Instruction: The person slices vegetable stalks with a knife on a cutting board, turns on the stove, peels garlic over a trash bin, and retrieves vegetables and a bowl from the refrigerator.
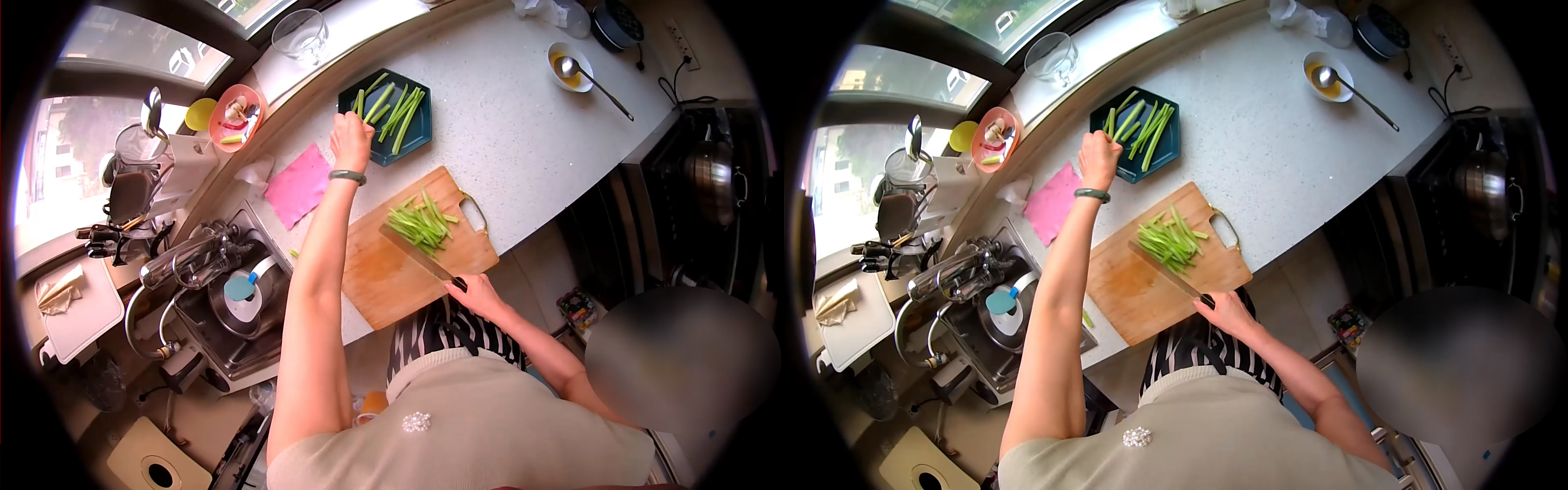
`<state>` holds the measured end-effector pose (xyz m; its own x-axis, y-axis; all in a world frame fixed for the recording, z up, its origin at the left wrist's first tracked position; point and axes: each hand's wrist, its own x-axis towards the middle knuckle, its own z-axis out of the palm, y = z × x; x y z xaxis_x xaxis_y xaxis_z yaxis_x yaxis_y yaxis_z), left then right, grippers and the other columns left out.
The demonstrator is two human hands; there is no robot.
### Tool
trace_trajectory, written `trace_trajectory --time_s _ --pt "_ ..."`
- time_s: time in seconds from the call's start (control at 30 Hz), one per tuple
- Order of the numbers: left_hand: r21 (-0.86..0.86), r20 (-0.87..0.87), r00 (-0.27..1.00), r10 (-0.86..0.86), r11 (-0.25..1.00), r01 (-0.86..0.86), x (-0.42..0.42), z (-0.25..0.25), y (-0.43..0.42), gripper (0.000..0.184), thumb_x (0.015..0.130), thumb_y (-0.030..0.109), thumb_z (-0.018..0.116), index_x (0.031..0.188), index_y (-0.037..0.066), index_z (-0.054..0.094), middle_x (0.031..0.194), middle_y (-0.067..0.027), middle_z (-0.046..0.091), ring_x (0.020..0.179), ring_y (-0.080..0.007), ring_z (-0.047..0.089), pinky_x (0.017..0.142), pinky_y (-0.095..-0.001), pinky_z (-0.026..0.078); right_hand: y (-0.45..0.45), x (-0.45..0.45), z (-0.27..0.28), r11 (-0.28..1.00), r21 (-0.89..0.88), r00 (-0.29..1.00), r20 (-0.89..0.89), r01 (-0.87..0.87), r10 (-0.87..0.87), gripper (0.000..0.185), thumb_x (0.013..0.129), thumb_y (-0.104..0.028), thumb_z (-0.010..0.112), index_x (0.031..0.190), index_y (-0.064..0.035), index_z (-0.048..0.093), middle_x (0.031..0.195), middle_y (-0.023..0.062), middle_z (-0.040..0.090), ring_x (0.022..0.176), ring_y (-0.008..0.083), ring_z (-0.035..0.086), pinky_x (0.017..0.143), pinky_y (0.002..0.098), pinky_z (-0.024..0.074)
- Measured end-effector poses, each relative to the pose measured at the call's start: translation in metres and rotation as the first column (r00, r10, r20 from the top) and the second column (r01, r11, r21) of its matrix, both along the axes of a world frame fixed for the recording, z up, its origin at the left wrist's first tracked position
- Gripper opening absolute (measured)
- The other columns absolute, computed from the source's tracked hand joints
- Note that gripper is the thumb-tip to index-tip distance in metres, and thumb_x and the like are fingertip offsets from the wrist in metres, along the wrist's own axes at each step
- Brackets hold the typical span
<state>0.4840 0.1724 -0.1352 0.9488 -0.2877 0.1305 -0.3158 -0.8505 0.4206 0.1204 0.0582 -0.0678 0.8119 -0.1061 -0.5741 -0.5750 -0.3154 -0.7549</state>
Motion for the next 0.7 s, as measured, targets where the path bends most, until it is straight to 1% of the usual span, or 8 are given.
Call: trace_trajectory --time_s 0.1,0.17,0.23,0.3,0.37,0.5,0.6,0.7 --pt "-0.173 0.14 0.986 -0.094 0.978 0.118 -0.022 0.034 0.039 0.011 0.077 0.01 0.068 0.081 0.003 0.06 0.082 -0.0181 0.061 0.071 -0.0378 0.06 0.064 -0.0483 0.049 0.002 0.0 0.004 0.999 0.037 1.0 0.0 0.004 -0.004 0.031 0.088 -0.025 0.064 0.083 0.0052 0.06 0.068 0.0221 0.058 0.062 0.0402 0.056 0.058 0.0386 0.0464" --pt "-0.265 0.089 0.993 -0.074 0.96 0.095 -0.061 0.077 0.078 0.008 0.078 0.007 0.068 0.081 0.004 0.061 0.078 -0.0148 0.061 0.068 -0.0329 0.059 0.062 -0.0434 0.049 0.002 0.001 0.003 1.0 0.012 1.0 -0.02 -0.023 0.024 0.032 0.088 -0.026 0.064 0.083 0.0053 0.059 0.066 0.0207 0.056 0.057 0.0353 0.053 0.057 0.0381 0.0458" --pt "-0.239 -0.082 0.996 0.04 0.969 -0.059 -0.112 0.106 0.122 0.009 0.078 0.002 0.068 0.082 0.004 0.06 0.076 -0.0126 0.059 0.068 -0.0289 0.059 0.059 -0.0374 0.049 0.002 0.003 0.005 1.0 0.01 0.996 -0.086 -0.026 0.027 0.035 0.088 -0.028 0.065 0.081 0.0054 0.058 0.061 0.017 0.052 0.054 0.0199 0.043 0.056 0.0369 0.043" --pt "-0.183 -0.118 0.992 0.041 0.981 -0.062 -0.164 0.09 0.173 0.013 0.076 0.0 0.068 0.084 0.005 0.059 0.077 -0.0105 0.058 0.068 -0.026 0.059 0.058 -0.0349 0.05 0.003 0.006 0.008 1.0 0.009 0.993 -0.115 -0.012 0.013 0.036 0.088 -0.029 0.064 0.079 0.0052 0.058 0.06 0.0157 0.052 0.054 0.0186 0.044 0.056 0.0367 0.0425" --pt "-0.103 -0.119 0.987 -0.107 0.99 0.095 -0.209 0.063 0.205 0.016 0.076 -0.003 0.068 0.086 0.005 0.059 0.082 -0.0088 0.058 0.063 -0.0224 0.06 0.056 -0.0331 0.05 0.003 0.003 -0.002 0.998 -0.034 0.993 -0.109 -0.049 0.045 0.04 0.089 -0.033 0.063 0.078 0.0048 0.057 0.062 0.0163 0.053 0.055 0.0216 0.049 0.057 0.0382 0.0431" --pt "0.027 -0.155 0.939 -0.307 0.949 0.315 -0.232 0.04 0.202 0.015 0.079 0.003 0.065 0.092 0.007 0.059 0.092 -0.0089 0.059 0.075 -0.0287 0.063 0.06 -0.0375 0.051 0.007 0.008 -0.001 0.995 -0.046 0.994 -0.071 -0.085 0.082 0.039 0.09 -0.033 0.062 0.079 0.0049 0.057 0.064 0.0192 0.053 0.057 0.0278 0.05 0.059 0.0394 0.0436" --pt "0.023 -0.095 0.921 -0.377 0.924 0.381 -0.226 0.021 0.198 0.017 0.08 0.003 0.066 0.096 0.007 0.06 0.094 -0.0092 0.06 0.076 -0.0291 0.064 0.061 -0.0378 0.052 0.011 0.013 0.01 0.987 -0.09 0.988 -0.095 -0.132 0.123 0.039 0.089 -0.032 0.063 0.078 0.0052 0.057 0.063 0.0194 0.054 0.056 0.0295 0.049 0.058 0.0389 0.0437" --pt "-0.047 -0.108 0.959 -0.263 0.965 0.259 -0.238 0.017 0.197 0.022 0.081 0.004 0.067 0.102 0.007 0.061 0.097 -0.0088 0.061 0.08 -0.029 0.064 0.064 -0.0374 0.052 0.016 0.015 0.017 0.971 -0.162 0.981 -0.108 -0.175 0.159 0.038 0.088 -0.031 0.066 0.077 0.0054 0.059 0.063 0.0214 0.056 0.056 0.0358 0.054 0.057 0.0408 0.0448"
